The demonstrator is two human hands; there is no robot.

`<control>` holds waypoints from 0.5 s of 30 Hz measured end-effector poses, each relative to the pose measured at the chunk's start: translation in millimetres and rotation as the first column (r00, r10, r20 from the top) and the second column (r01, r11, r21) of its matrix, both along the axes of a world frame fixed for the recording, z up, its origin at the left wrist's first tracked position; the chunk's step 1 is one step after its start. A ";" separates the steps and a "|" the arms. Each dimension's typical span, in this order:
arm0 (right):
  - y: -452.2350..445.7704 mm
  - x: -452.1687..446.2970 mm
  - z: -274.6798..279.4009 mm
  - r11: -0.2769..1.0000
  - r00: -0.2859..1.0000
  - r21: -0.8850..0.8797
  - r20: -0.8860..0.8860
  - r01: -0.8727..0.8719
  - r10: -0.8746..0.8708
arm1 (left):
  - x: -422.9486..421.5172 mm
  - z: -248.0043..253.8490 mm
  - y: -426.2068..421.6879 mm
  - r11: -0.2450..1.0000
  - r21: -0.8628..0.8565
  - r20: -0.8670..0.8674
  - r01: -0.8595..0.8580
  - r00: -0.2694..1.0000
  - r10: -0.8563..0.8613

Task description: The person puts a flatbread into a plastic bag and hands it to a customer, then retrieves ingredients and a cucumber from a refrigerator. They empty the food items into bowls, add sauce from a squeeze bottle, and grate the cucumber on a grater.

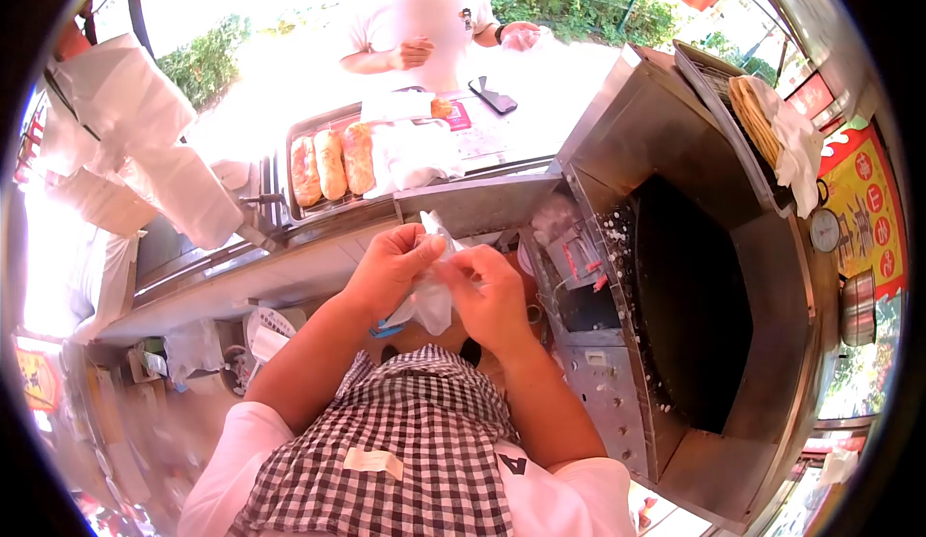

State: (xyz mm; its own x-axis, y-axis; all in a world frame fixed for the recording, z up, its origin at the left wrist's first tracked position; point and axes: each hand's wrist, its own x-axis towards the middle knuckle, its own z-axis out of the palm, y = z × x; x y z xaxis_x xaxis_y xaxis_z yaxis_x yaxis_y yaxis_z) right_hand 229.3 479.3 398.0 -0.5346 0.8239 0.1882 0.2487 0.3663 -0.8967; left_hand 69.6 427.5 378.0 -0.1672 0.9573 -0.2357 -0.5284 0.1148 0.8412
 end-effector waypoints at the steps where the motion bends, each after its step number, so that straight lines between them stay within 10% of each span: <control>1: 3.2 4.0 0.0 0.999 0.999 -0.012 -0.014 0.049 -0.049 | -4.2 -4.6 2.5 1.000 -0.017 -0.005 0.005 1.000 -0.005; 7: 30.6 47.5 -8.2 0.908 0.901 -0.126 -0.128 0.400 -0.414 | -28.1 18.2 15.4 0.975 0.048 0.458 -0.218 0.872 0.173; 9: 44.5 65.6 -25.1 0.870 0.857 -0.161 -0.161 0.466 -0.489 | -53.3 12.1 19.3 0.980 0.157 0.803 -0.120 0.593 -0.056; 12: 49.6 84.8 -30.2 0.843 0.846 -0.144 -0.054 0.518 -0.530 | -52.1 35.4 26.1 0.981 0.040 0.474 -0.192 0.867 0.150; 15: 26.8 61.9 6.1 0.833 0.883 0.292 -0.139 0.470 -0.449 | -28.7 44.9 34.6 0.993 0.003 -0.074 -0.115 0.991 0.114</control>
State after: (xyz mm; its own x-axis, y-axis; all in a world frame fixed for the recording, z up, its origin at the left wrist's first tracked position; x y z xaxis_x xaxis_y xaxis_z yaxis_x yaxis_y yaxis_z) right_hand 291.2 506.1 404.1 -0.0875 0.8655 0.4932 0.4052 0.4832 -0.7761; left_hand 40.9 462.1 422.8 -0.2927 0.9305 -0.2201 -0.4746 0.0585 0.8782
